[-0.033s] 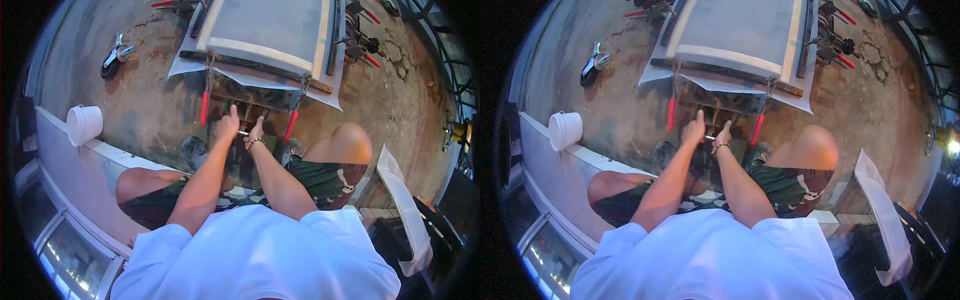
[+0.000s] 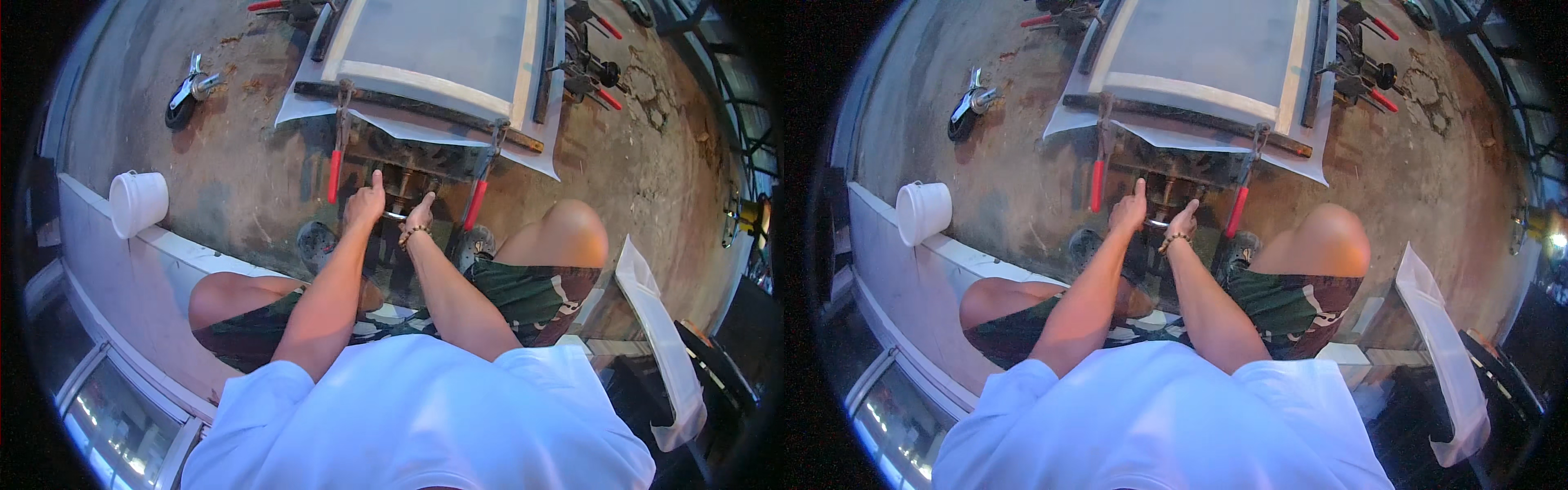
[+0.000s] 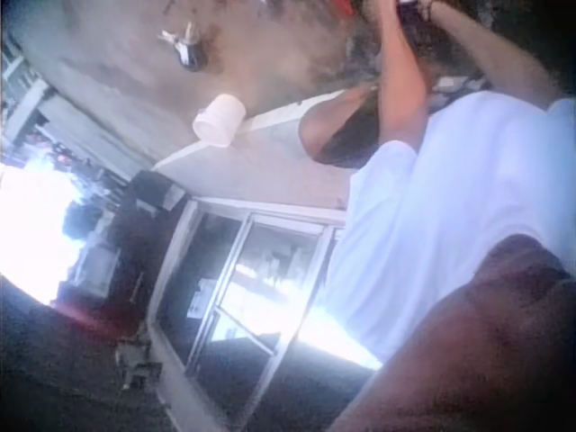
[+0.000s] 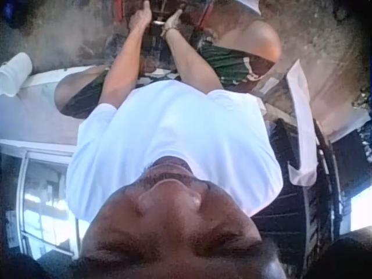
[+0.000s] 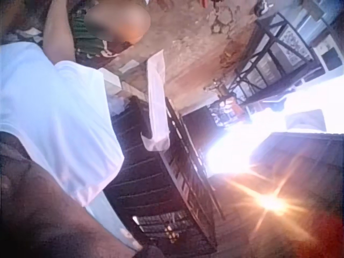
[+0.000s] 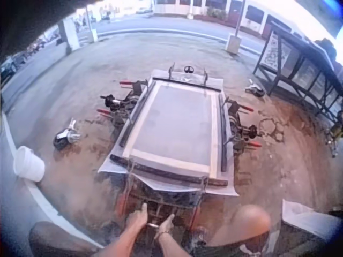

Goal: The person adjusts the alignment knobs and frame clamps on a screen-printing carousel by hand, then checks the tension of the screen mesh.

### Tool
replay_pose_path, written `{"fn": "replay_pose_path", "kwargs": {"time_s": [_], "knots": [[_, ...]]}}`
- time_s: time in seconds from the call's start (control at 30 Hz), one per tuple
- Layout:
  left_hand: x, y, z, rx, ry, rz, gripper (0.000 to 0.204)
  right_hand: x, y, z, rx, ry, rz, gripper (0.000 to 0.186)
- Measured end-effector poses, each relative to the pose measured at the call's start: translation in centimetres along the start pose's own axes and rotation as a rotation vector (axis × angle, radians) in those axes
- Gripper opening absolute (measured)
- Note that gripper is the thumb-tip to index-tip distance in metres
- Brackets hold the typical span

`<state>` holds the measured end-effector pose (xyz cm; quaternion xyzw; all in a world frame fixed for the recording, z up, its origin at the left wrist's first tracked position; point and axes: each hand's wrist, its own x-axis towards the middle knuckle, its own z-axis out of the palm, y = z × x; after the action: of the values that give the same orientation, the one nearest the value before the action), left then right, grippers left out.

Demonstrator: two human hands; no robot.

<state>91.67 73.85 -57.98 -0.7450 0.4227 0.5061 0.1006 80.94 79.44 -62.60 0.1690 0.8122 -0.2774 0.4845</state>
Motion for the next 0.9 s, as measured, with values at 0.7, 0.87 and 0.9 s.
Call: {"fn": "replay_pose_path", "kwargs": {"time_s": [0.7,0.87,0.9], "knots": [[0.1,-2.3,3.0,-0.763,-0.146,0.004,0.074,-3.0,0.7,0.4,-0.376,0.080,-0.427,0.076],[-0.8,-1.1,3.4,-0.498,0.024,0.010,0.071,-1.4,1.0,1.3,-0.174,0.122,-0.293,0.073],[-0.8,-1.1,3.5,-0.366,0.086,-0.004,0.069,-1.6,1.1,1.2,-0.156,0.099,-0.307,0.073]]}}
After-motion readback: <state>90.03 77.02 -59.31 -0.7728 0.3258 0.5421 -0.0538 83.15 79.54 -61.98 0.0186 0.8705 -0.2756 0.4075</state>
